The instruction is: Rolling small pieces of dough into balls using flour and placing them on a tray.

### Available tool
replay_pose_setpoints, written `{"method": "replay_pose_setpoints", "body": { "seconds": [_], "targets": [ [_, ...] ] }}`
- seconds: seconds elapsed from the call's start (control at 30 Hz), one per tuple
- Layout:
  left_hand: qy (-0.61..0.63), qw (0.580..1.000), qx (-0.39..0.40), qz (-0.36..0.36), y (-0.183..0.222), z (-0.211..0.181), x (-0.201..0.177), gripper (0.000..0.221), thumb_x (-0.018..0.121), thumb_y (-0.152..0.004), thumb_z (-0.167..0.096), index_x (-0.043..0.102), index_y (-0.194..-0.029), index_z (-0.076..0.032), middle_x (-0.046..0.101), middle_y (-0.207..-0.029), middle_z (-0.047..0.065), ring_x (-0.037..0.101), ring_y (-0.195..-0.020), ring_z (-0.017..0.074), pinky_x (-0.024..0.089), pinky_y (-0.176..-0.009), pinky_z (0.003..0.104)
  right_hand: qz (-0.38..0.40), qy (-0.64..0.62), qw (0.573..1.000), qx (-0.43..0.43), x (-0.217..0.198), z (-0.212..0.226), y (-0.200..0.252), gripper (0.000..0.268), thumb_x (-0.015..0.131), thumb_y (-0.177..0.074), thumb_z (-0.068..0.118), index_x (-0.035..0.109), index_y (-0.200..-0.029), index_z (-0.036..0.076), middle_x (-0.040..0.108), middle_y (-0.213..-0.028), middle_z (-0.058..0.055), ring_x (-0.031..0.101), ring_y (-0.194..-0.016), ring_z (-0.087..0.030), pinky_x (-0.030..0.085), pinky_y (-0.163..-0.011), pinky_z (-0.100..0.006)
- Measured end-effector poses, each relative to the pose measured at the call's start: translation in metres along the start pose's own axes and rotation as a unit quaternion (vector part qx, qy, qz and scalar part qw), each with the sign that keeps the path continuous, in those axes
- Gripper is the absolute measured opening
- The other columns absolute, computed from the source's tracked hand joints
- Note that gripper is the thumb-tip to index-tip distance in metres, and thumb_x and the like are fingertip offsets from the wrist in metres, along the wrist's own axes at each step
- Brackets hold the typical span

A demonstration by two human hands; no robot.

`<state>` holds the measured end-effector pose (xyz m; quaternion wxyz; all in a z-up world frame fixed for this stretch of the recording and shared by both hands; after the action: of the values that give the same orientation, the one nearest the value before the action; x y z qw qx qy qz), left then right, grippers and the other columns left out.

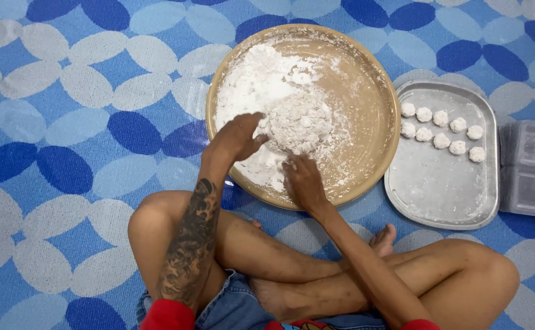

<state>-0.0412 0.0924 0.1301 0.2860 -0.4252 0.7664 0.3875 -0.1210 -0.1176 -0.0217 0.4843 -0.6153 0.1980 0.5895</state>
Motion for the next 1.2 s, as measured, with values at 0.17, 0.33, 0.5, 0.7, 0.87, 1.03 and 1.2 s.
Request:
{"method": "replay_pose_setpoints", "body": {
  "seconds": [0.17,0.33,0.5,0.7,0.87,1.03,1.2],
  "targets": [
    [0.003,1.0,-0.013,0.023,-0.013,0.023,0.035,0.057,0.059,-0.099,-0.031,0.046,-0.151,-0.013,0.059,-0.138,0.024,0.06,-0.126,0.0432,0.052,-0.102,0.055,0.042,-0.044,0.998,-0.008,0.041,-0.015,0.009,0.034,0.08,-0.074,0.027,0.077,-0.103,0.008,0.066,-0.117,-0.012,0.061,-0.113,-0.031,0.051,-0.087,-0.038],
    [0.011,0.999,-0.021,0.021,-0.019,0.03,0.047,0.054,0.059,-0.099,-0.029,0.049,-0.148,-0.01,0.062,-0.135,0.025,0.062,-0.122,0.0444,0.053,-0.101,0.055,0.111,-0.103,0.985,0.088,0.018,-0.021,-0.003,0.024,0.077,-0.078,0.017,0.074,-0.1,0.008,0.067,-0.117,-0.011,0.063,-0.114,-0.033,0.054,-0.092,-0.04],
    [0.069,0.997,-0.014,-0.018,-0.019,0.026,0.053,0.049,0.06,-0.099,-0.022,0.053,-0.145,-0.008,0.066,-0.129,0.023,0.065,-0.119,0.045,0.054,-0.097,0.057,0.07,-0.087,0.989,0.1,-0.011,-0.026,-0.001,0.028,0.074,-0.084,0.019,0.065,-0.108,0.009,0.068,-0.096,-0.013,0.071,-0.093,-0.036,0.058,-0.078,-0.047],
    [0.09,0.994,0.004,-0.054,-0.025,0.026,0.068,0.041,0.063,-0.096,-0.018,0.06,-0.135,-0.007,0.072,-0.119,0.021,0.069,-0.111,0.0427,0.057,-0.093,0.056,0.103,-0.036,0.994,0.021,0.041,-0.041,0.01,0.011,0.074,-0.085,0.014,0.075,-0.096,0.01,0.071,-0.106,-0.01,0.07,-0.104,-0.029,0.06,-0.082,-0.036],
    [0.087,0.994,-0.006,-0.065,-0.031,0.037,0.079,0.038,0.066,-0.094,-0.019,0.064,-0.131,-0.009,0.073,-0.115,0.018,0.071,-0.109,0.0402,0.057,-0.092,0.055,0.113,-0.072,0.991,0.021,0.015,-0.026,-0.003,0.009,0.07,-0.089,0.01,0.076,-0.096,0.01,0.068,-0.109,-0.01,0.068,-0.105,-0.03,0.059,-0.083,-0.037],
    [0.104,0.992,0.0,-0.07,-0.027,0.023,0.074,0.023,0.064,-0.094,-0.016,0.07,-0.115,-0.009,0.075,-0.109,0.017,0.071,-0.106,0.0429,0.057,-0.089,0.055,0.146,-0.075,0.986,0.01,0.015,-0.035,0.007,0.017,0.068,-0.09,0.007,0.077,-0.102,0.013,0.067,-0.109,-0.006,0.064,-0.108,-0.026,0.055,-0.086,-0.036],
    [0.12,0.989,0.007,-0.086,-0.026,0.024,0.08,0.017,0.066,-0.094,-0.014,0.071,-0.109,-0.007,0.076,-0.105,0.017,0.073,-0.102,0.0402,0.058,-0.085,0.054,0.162,-0.125,0.977,0.063,0.043,-0.052,0.011,0.019,0.08,-0.078,0.016,0.07,-0.093,0.009,0.063,-0.097,-0.01,0.064,-0.101,-0.034,0.054,-0.087,-0.043]
  ]
}}
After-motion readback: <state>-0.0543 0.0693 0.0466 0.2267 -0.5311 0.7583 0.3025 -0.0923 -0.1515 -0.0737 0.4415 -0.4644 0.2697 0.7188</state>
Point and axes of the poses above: each hand's wrist, its own y-axis away from the middle knuckle, its own x-axis out of the palm, z = x × y, the point moved 1 cm from there along -y, towards the middle knuckle
